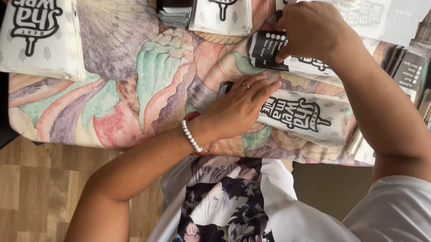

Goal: Organizing and stacking paper packaging bags on a table.

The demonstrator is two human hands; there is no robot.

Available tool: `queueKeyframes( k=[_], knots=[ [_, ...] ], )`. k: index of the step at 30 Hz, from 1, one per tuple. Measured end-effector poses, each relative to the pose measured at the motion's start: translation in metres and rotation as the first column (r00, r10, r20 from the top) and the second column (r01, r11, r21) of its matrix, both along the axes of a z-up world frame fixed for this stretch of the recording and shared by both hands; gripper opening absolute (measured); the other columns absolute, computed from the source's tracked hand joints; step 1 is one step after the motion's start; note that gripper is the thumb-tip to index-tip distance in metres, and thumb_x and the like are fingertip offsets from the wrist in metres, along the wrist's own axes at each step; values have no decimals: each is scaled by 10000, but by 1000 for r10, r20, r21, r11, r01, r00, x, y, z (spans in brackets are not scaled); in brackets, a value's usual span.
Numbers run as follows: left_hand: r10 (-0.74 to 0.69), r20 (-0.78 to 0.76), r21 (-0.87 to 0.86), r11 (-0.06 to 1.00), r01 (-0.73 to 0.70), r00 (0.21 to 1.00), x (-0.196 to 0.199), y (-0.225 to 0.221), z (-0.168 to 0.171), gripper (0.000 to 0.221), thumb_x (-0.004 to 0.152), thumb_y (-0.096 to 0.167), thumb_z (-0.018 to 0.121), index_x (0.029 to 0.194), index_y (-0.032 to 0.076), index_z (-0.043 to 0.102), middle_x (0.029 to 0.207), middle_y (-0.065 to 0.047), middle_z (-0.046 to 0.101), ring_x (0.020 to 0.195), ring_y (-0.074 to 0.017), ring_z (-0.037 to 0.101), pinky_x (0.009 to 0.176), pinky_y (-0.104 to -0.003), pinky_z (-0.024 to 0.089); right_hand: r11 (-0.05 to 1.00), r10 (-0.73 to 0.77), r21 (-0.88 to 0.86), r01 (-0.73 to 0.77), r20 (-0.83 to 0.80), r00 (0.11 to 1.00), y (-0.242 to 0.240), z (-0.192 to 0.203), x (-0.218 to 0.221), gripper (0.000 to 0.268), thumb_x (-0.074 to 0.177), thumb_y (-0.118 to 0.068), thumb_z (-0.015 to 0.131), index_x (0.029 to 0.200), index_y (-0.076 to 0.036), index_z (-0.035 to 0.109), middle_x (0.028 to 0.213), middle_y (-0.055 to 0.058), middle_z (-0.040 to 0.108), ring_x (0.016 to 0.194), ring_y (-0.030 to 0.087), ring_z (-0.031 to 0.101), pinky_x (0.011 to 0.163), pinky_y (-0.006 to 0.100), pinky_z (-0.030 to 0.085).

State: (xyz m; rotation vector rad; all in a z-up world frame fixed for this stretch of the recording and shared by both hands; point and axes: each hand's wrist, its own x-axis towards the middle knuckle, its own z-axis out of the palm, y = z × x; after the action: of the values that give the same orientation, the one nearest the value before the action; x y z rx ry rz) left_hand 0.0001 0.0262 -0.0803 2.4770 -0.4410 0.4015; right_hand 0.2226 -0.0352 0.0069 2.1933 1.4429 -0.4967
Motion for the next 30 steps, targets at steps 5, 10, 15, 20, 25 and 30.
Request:
queueKeyframes(
  k=[5, 10, 15, 20, 25, 30],
  knots=[
    [20, 65, -105, 994, -13, 998, 0, 2, 6, 439, 878, -80, 636, 1290, -56, 486, 1228, -207, 550, 1191, -349, 542, 1137, -478, 447, 991, 12, 132, -10, -14, 1000, -9, -17, 5, 605, 723, -583, 877, 1153, -171, 767, 1040, 44, 655, 889, 300, 674, 635, 422, 559],
    [28, 59, -174, 985, -17, 998, 0, 1, 3, 434, 908, -67, 649, 1305, -71, 475, 1278, -232, 546, 1251, -357, 540, 1164, -452, 453, 991, 17, 133, -3, -106, 994, -15, -15, 6, 435, 732, -502, 905, 957, -168, 739, 1005, 38, 632, 972, 271, 636, 737, 417, 539],
    [58, 64, -273, 961, -38, 996, -1, 1, 3, 459, 875, -111, 661, 1250, -37, 408, 1274, -208, 463, 1249, -349, 537, 1188, -381, 444, 974, -77, 197, 114, -183, 980, -30, -1, -4, 262, 844, -352, 854, 932, -145, 719, 878, -5, 752, 808, 254, 686, 686, 408, 528],
    [86, 81, -271, 961, -61, 993, -1, 0, -4, 510, 850, -78, 715, 1219, -22, 367, 1209, -212, 448, 1203, -351, 510, 1121, -373, 495, 887, -30, 401, 227, -442, 897, -55, 19, 8, 396, 757, -170, 915, 1122, -76, 793, 907, 62, 776, 775, 190, 682, 767, 336, 515],
    [37, 64, -257, 966, -19, 997, -1, 4, -8, 847, 851, 328, 852, 1362, -4, 264, 1303, -205, 403, 1267, -342, 464, 1159, -418, 445, 918, -290, 121, 377, -444, 848, -76, 102, 2, 257, 763, -257, 898, 950, -88, 843, 691, 52, 706, 592, 168, 517, 595, 318, 398],
    [-41, -132, -273, 962, 4, 990, -3, 2, -10, 1545, 677, 380, 1042, 1592, 168, -184, 1568, -327, 297, 1446, -445, 360, 1258, -486, 304, 943, -325, -70, 325, -407, 854, -46, 126, -52, 217, 748, -295, 910, 904, -147, 878, 656, 29, 818, 588, 146, 574, 595, 294, 442]
  ],
)
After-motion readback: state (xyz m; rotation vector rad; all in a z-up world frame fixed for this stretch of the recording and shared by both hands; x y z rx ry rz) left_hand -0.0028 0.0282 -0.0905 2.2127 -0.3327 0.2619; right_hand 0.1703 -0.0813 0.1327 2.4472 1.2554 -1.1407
